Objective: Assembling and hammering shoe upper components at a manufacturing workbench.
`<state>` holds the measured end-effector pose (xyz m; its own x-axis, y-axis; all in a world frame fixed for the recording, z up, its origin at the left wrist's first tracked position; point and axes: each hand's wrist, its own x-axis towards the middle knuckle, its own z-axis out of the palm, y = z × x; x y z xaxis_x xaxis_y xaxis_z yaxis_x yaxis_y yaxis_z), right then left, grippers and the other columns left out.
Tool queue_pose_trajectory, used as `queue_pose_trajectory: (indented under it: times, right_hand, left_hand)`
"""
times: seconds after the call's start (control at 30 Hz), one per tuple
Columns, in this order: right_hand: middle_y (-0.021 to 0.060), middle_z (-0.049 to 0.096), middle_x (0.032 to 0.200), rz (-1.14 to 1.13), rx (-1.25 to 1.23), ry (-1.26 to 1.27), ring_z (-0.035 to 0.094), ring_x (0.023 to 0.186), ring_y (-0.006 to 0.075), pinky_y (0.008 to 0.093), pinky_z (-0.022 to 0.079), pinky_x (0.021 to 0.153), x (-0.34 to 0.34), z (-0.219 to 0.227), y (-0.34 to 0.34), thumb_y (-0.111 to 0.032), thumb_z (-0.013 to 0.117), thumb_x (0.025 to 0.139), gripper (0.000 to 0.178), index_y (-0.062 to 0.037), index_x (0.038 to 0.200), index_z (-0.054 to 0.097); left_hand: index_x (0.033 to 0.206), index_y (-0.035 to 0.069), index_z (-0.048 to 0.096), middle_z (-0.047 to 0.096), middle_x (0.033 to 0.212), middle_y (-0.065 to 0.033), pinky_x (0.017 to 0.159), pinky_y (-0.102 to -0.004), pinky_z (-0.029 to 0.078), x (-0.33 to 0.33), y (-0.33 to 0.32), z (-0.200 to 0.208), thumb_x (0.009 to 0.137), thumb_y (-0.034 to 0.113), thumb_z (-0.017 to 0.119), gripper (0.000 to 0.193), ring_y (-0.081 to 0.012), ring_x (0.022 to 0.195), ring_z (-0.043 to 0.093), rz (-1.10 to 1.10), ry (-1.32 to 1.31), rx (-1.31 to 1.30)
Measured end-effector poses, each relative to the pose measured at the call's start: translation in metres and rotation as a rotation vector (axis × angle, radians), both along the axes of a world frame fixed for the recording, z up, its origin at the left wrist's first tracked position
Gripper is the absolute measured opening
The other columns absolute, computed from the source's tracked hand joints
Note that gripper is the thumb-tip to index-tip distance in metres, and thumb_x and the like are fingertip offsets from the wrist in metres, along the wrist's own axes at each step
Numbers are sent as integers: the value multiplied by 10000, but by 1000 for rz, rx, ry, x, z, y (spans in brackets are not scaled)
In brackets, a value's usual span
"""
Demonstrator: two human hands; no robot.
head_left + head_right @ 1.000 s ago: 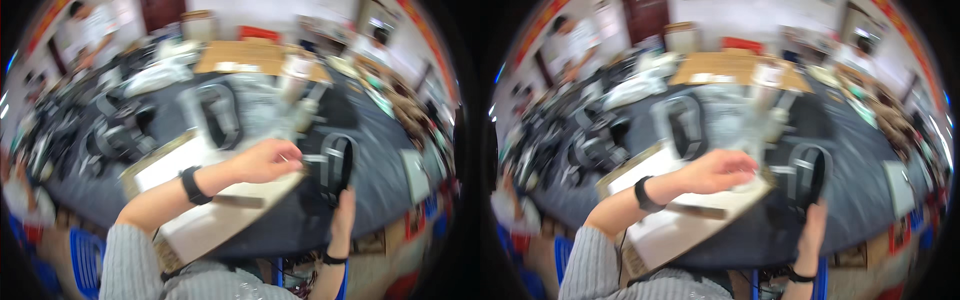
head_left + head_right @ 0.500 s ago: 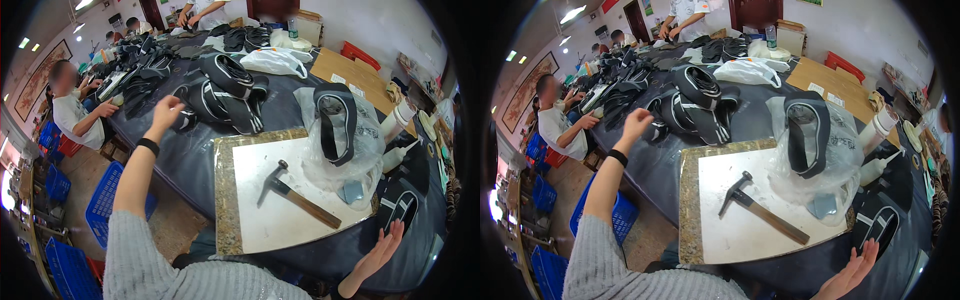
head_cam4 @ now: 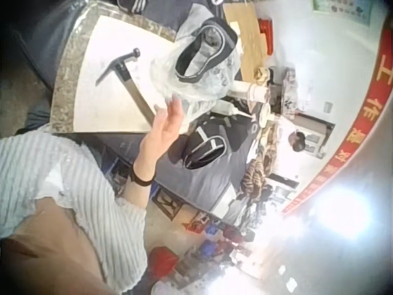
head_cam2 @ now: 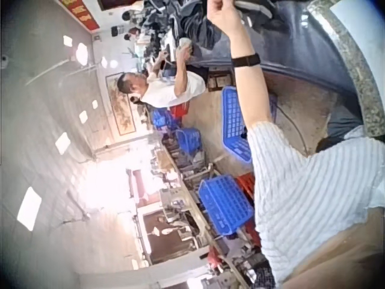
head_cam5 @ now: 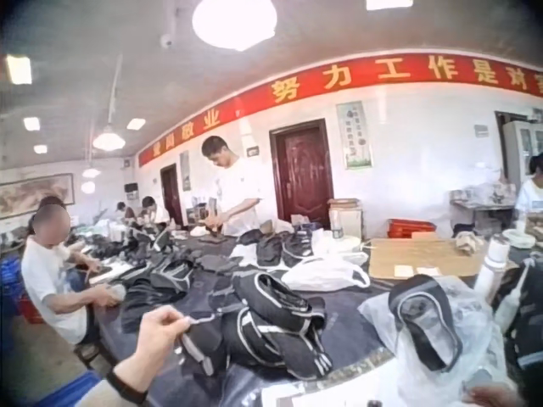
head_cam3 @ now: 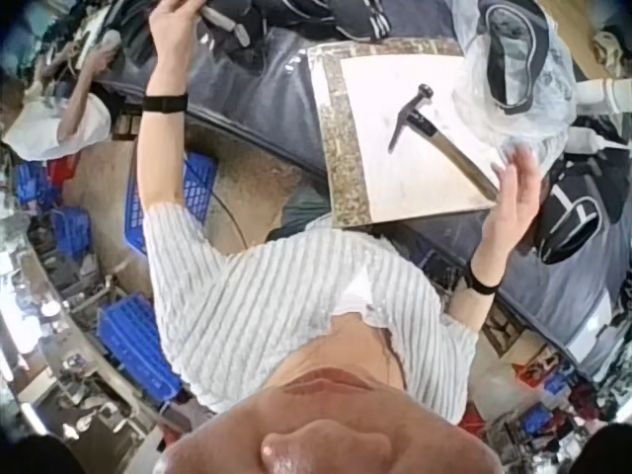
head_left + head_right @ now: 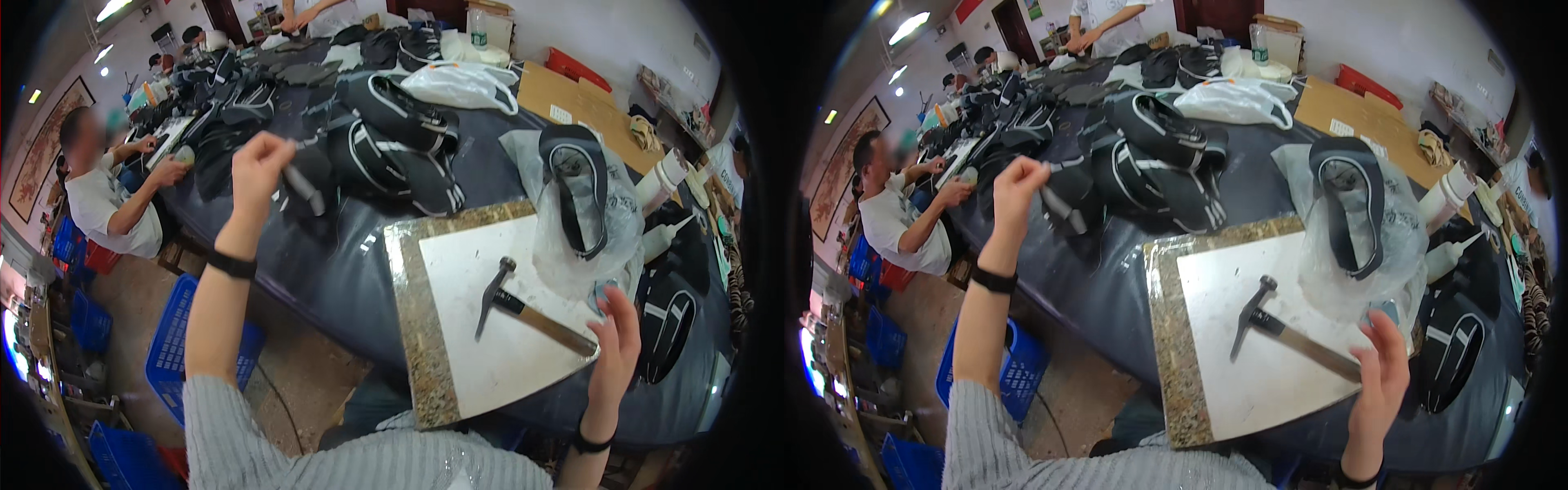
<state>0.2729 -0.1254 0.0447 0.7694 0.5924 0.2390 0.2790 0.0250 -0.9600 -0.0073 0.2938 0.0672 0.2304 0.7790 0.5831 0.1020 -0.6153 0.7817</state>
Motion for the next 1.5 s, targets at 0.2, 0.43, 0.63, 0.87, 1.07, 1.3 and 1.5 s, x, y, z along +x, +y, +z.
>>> queue_pose_trajectory:
  times: [0.2,0.43,0.63,0.87,1.07,1.3,1.5]
  right_hand:
    - [113,571,1220,650,137,435,549,1105,180,332,463,940,-43,3,106,-299,489,993,419,38,1237,532]
    - [77,644,1107,701,369,897,607,1026,156,322,461,938,-53,3,131,-213,632,921,369,29,1192,569]
    - [52,658,1035,665,546,776,621,925,136,273,487,825,-63,-11,89,-106,715,830,340,-9,1137,606]
    - [39,629,1034,492,322,566,590,932,117,275,489,816,-59,8,71,-37,681,837,318,-12,1133,565]
    - [45,615,1038,539,300,325,573,923,115,272,477,813,-58,9,66,-16,632,865,282,-1,1134,549]
    - [48,612,1037,588,312,393,566,926,114,270,474,814,-60,10,70,-33,625,875,271,2,1131,541]
    - [51,627,991,528,195,138,576,891,125,281,477,797,-56,8,65,-21,607,866,208,8,1071,580]
  left_hand:
    - [909,66,585,595,846,37,651,-188,407,50,-87,14,923,100,605,42,-22,717,514,-548,-495,-315]
    - [906,-19,578,587,864,-17,698,-229,415,85,-185,-17,879,-2,619,53,-88,780,529,-677,-184,-88]
    - [820,-11,590,572,726,-80,611,-253,424,93,-217,-5,824,-51,621,51,-160,660,555,-558,71,46]
    - [826,-7,611,588,744,-89,599,-333,472,90,-225,11,654,-58,694,198,-253,655,584,-325,183,644]
    - [879,-5,629,626,800,-109,643,-353,518,80,-224,29,623,-30,713,271,-287,707,612,-422,479,845]
    - [733,29,610,601,685,-87,555,-302,458,87,-204,23,614,-35,639,139,-230,633,601,-708,347,275]
    - [772,28,618,585,683,-85,591,-332,466,87,-212,21,624,-20,667,163,-250,630,582,-499,544,911]
